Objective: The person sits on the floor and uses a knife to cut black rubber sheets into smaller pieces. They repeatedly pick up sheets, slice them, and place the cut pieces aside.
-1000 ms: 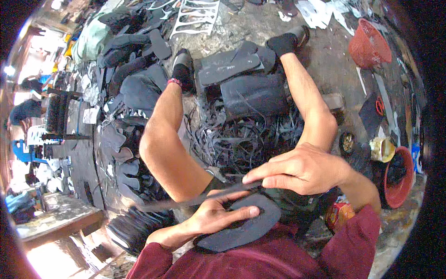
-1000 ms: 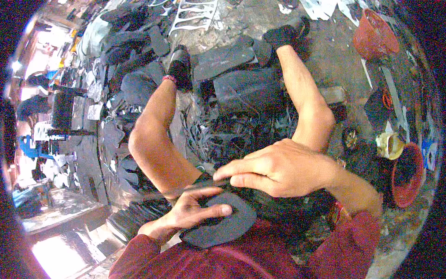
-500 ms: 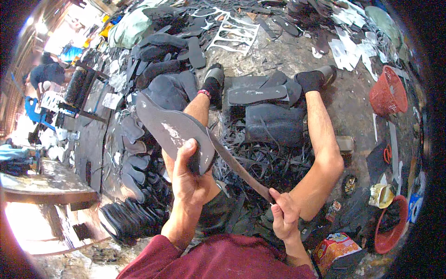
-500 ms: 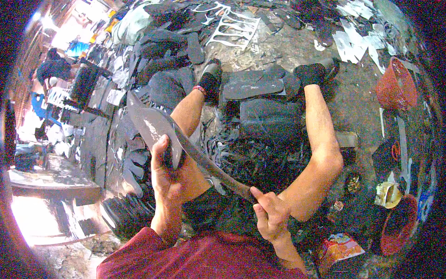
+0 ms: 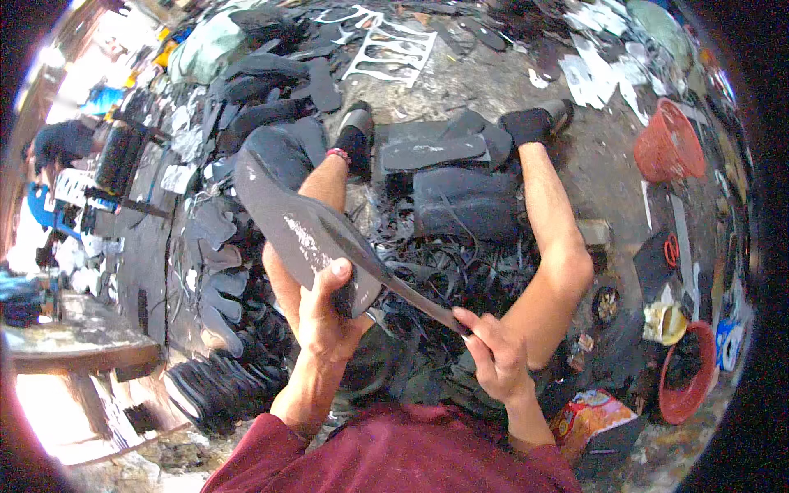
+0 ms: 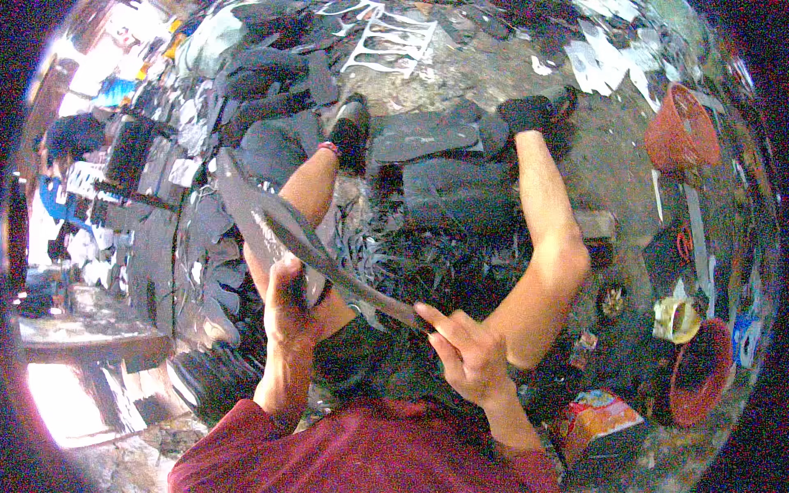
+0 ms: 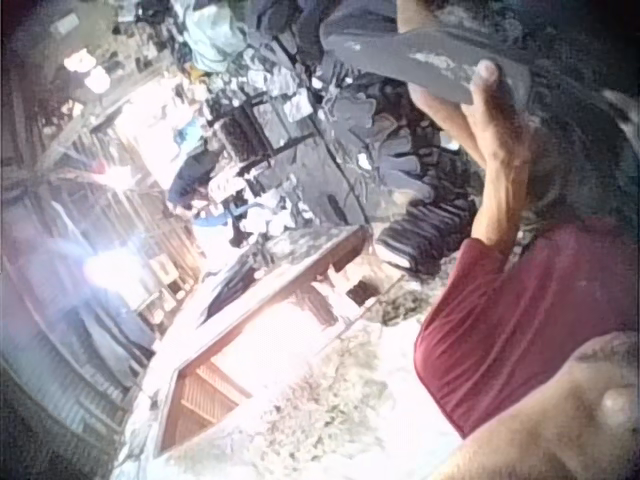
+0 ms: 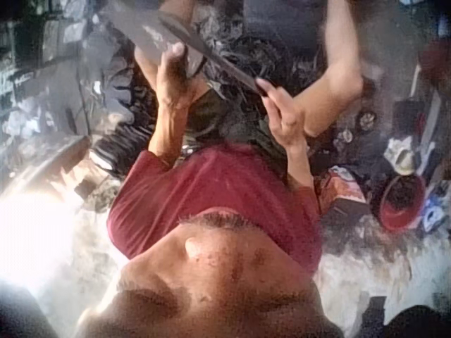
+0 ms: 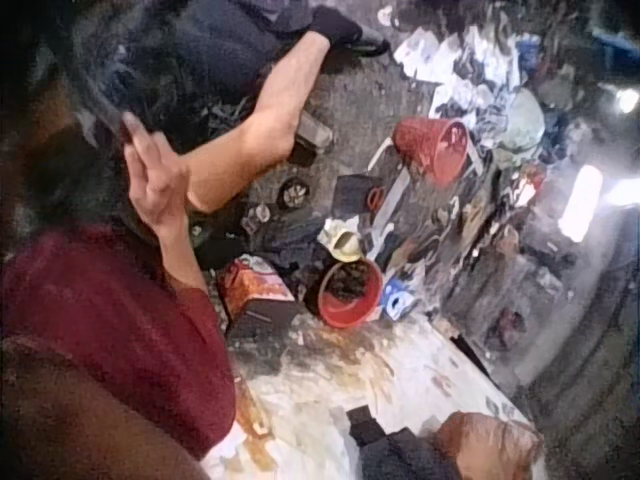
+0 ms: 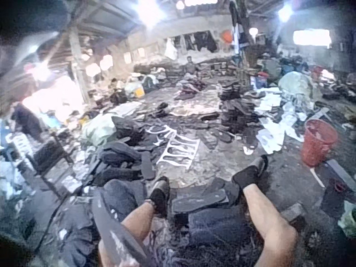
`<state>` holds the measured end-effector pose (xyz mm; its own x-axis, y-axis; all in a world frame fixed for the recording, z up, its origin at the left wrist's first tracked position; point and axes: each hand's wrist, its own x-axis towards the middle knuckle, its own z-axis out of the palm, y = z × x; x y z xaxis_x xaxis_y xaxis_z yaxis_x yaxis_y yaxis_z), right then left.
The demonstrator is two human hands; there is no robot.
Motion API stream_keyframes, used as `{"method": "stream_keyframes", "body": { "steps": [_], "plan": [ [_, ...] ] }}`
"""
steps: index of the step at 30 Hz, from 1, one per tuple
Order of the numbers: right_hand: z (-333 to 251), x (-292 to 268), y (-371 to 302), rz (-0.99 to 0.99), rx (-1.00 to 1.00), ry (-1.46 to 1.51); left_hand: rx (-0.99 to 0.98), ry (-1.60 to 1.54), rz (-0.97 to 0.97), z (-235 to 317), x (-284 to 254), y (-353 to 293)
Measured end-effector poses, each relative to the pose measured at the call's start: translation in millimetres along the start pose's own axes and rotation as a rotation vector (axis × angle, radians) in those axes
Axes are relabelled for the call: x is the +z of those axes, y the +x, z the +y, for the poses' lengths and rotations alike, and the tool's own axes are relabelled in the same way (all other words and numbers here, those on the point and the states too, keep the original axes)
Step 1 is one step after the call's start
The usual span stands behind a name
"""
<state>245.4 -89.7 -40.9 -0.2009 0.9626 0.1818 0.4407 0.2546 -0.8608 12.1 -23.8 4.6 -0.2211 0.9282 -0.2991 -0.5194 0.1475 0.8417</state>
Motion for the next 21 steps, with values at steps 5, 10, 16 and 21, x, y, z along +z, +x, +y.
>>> {"method": "stream_keyframes", "body": {
  "steps": [5, 10, 16, 21],
  "plan": [
    [-16, 20, 57, 0.068, -0.078, 0.195, -0.114, 0.066, -0.1, -19, 5, -24],
    [-10, 32, 61, 0.349, 0.211, 0.884, 0.751, 0.24, -0.705, -58, -55, 55],
    [-18, 39, 61, 0.142, 0.571, 1.048, 0.704, 0.528, -0.371, -44, -12, 47],
    [10, 16, 80, 0.45, 0.512, 0.934, -0.449, -0.028, -0.398, -71, -56, 9]
  ]
}}
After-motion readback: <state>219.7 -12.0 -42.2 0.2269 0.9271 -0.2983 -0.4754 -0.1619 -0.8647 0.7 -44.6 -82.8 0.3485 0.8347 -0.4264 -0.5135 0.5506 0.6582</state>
